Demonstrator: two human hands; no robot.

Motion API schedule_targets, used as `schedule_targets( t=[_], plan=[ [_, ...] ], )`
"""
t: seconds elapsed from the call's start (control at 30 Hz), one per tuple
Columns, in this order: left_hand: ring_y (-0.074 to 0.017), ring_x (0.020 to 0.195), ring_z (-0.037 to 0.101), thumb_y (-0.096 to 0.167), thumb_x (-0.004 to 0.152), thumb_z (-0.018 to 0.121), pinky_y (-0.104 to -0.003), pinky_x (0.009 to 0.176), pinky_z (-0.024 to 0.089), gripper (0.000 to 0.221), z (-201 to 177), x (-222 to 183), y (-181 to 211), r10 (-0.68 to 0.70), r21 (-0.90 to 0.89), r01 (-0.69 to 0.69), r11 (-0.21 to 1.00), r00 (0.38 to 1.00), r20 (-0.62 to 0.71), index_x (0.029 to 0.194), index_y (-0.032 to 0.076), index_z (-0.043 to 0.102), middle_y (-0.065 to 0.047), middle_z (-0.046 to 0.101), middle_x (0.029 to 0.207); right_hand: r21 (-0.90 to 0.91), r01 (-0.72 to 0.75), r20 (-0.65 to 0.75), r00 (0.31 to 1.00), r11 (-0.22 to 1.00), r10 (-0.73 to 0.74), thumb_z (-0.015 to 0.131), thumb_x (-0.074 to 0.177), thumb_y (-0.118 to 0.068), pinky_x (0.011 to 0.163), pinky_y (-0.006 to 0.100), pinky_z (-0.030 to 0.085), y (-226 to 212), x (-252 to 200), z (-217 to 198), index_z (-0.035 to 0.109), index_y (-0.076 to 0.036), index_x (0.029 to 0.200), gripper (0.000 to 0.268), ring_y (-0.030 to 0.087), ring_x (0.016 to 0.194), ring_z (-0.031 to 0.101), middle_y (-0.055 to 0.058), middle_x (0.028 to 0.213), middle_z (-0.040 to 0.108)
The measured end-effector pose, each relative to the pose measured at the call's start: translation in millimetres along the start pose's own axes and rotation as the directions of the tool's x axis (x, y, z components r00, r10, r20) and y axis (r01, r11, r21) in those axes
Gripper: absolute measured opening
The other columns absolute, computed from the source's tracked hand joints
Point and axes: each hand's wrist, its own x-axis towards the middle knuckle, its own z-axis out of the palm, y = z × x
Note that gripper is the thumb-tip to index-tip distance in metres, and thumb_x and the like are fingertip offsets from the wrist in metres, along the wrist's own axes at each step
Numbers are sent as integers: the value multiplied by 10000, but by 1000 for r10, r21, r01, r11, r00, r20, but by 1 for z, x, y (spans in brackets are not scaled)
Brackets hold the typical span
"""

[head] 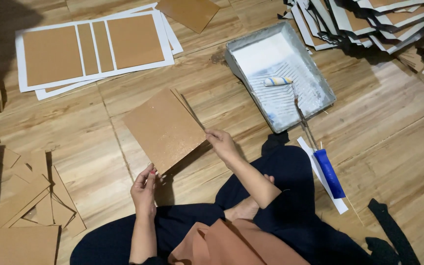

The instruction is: Applying a liquid coating or adhesive to cardboard pieces using a small roller while sitting on the floor.

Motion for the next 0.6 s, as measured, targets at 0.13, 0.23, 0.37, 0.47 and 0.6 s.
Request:
schedule_targets(
  t=[0.13, 0.23, 0.37, 0.47, 0.6],
  plan=[
    [-203, 742, 637, 65, 843, 584, -301, 698, 566, 305, -14, 20, -21, -110, -213, 108, 971, 994, 3, 1144, 52, 535, -71, 584, 864, -18, -63, 43, 997, 998, 63, 558, 832, -260, 655, 273, 515, 27, 10, 4, 629, -123, 1112, 320, 130, 829, 568, 55, 964, 638],
    [-168, 746, 638, 65, 839, 574, -214, 679, 558, 379, -22, 28, -36, -198, -234, 205, 950, 979, 56, 1206, 25, 488, -51, 588, 890, 1, -168, 43, 985, 986, 168, 565, 827, -355, 492, 194, 452, 18, -3, 6, 607, -151, 1131, 368, 122, 646, 568, 45, 811, 607],
    [-167, 739, 646, 81, 822, 603, -186, 610, 559, 354, -31, 33, -44, -250, -203, 249, 947, 968, 22, 1167, 37, 537, -64, 606, 931, 145, -144, 68, 988, 979, 135, 571, 829, -312, 686, 299, 521, 0, -16, 14, 582, -69, 1159, 410, 208, 899, 579, 147, 1021, 591],
    [-154, 706, 642, 73, 811, 609, -174, 573, 554, 343, -44, 36, -32, -222, -212, 205, 956, 973, -56, 1147, 37, 550, -64, 611, 932, 218, -84, 111, 992, 972, 61, 530, 860, -283, 738, 349, 524, 4, -15, 16, 555, -65, 1188, 395, 228, 971, 550, 161, 1150, 548],
    [-139, 602, 610, 10, 800, 603, -166, 446, 515, 315, -79, 56, -6, -102, -216, 50, 975, 966, -236, 1110, -16, 558, -116, 621, 899, 213, 72, 26, 996, 974, -80, 481, 894, -193, 719, 280, 522, 12, -23, 4, 538, -67, 1197, 333, 155, 906, 551, 112, 1128, 558]
  ],
)
